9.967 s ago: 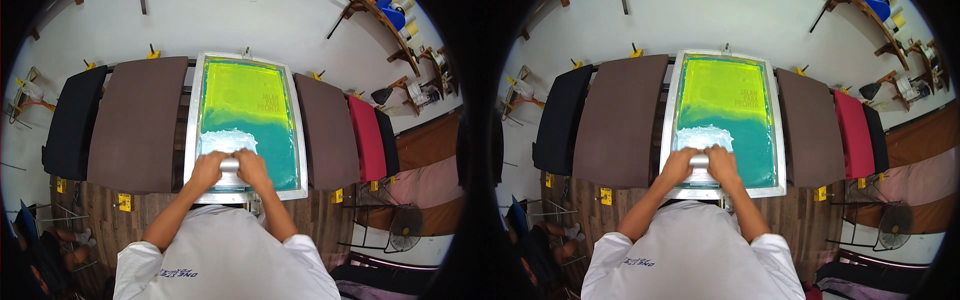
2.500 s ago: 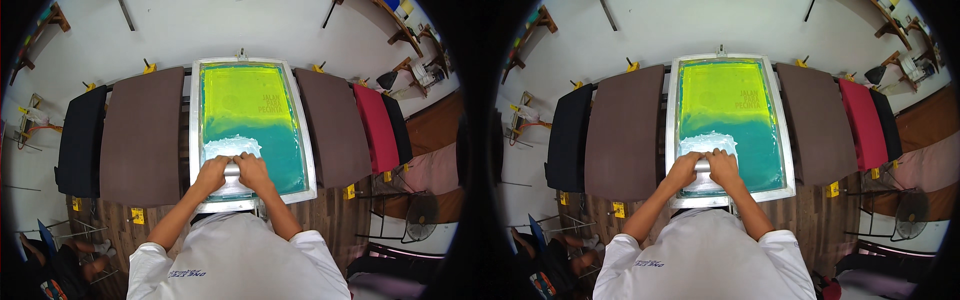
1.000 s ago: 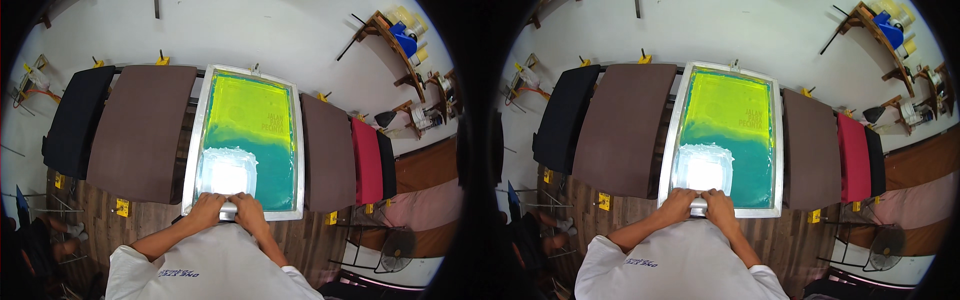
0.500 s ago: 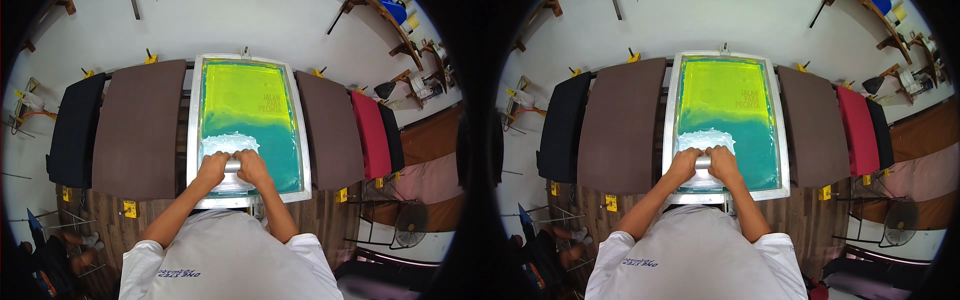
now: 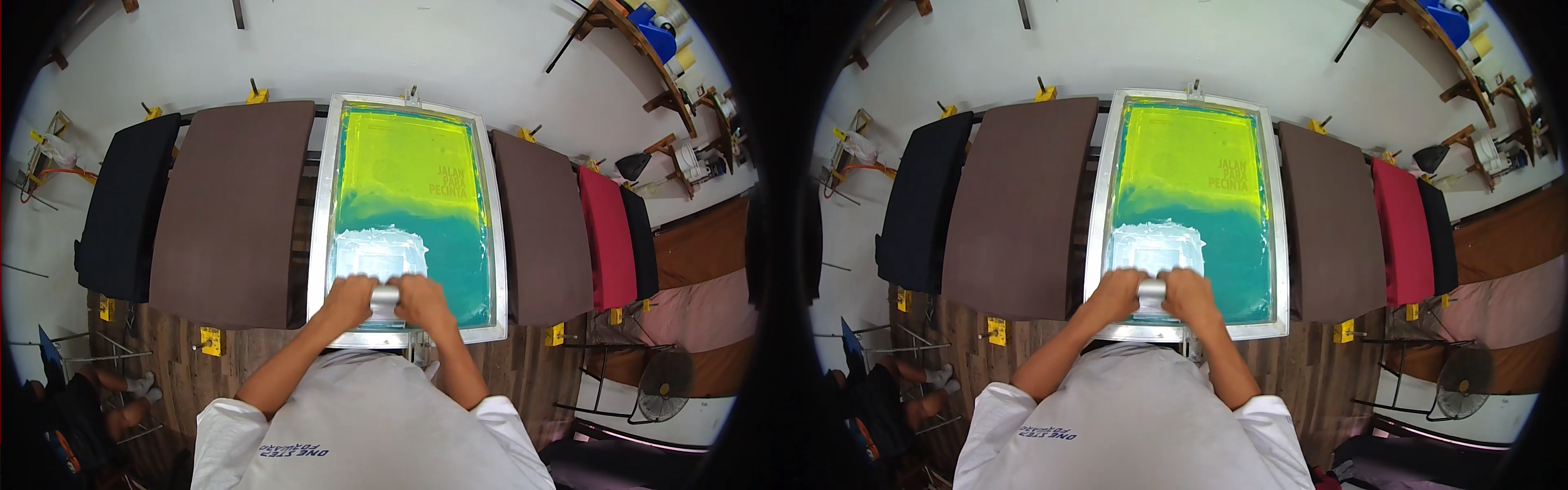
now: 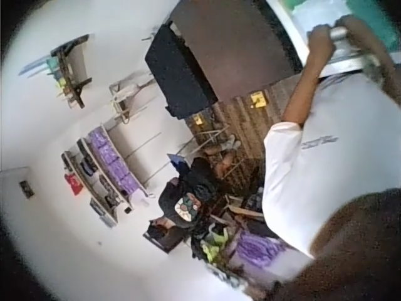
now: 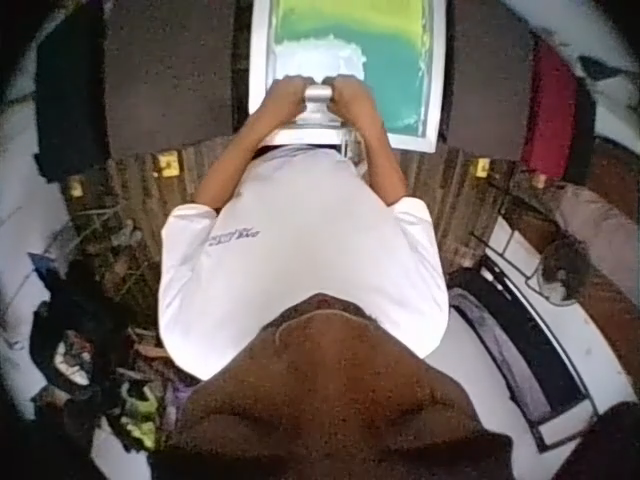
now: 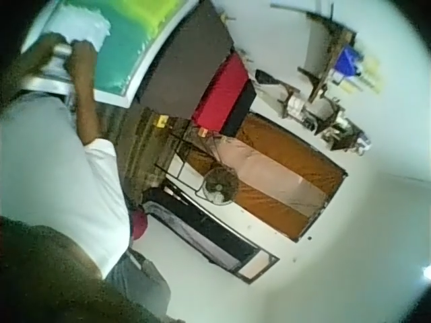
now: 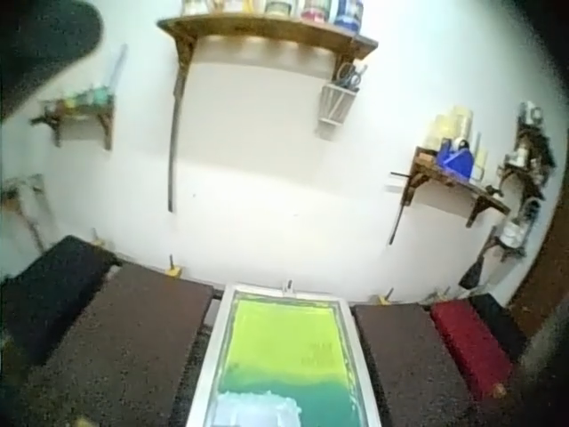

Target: Applying white ink to a screen printing frame using a squeegee.

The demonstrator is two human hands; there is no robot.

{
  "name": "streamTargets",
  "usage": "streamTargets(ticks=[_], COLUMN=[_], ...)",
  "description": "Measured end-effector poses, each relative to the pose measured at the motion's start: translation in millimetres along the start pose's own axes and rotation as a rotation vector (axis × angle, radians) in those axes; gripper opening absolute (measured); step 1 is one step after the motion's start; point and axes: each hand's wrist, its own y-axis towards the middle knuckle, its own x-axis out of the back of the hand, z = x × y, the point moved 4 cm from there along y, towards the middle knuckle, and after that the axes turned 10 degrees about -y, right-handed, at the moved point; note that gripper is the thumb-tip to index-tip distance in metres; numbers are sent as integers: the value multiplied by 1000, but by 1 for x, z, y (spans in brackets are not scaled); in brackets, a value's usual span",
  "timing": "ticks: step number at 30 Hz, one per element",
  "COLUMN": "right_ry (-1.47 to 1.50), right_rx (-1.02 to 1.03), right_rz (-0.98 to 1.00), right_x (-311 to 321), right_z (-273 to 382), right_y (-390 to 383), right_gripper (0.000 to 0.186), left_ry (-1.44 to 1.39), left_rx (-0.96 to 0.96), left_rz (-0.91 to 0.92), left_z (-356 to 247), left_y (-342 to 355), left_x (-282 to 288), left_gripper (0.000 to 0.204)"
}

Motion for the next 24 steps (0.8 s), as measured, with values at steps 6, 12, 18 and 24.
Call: streamTargets(ticks=[6, 12, 18, 24], right_ry=[-7, 113, 63, -66], right_rx=[18, 19, -4, 22], right_rz=[-197, -135, -18, -96], right_x=[-19, -45, -11, 2], right_z=[-12, 18, 4, -23], right_y=[13, -65, -20, 48], right_gripper=[44, 52, 43, 28], left_ry=[27, 52, 10, 70], left_rx=[-93, -64, 35, -43], left_rz=[-201, -35, 59, -99], left_z=[16, -7, -12, 15], left_y=[10, -71, -18, 47], left_x=[-14, -49, -6, 12], left_gripper=[42, 57, 41, 24])
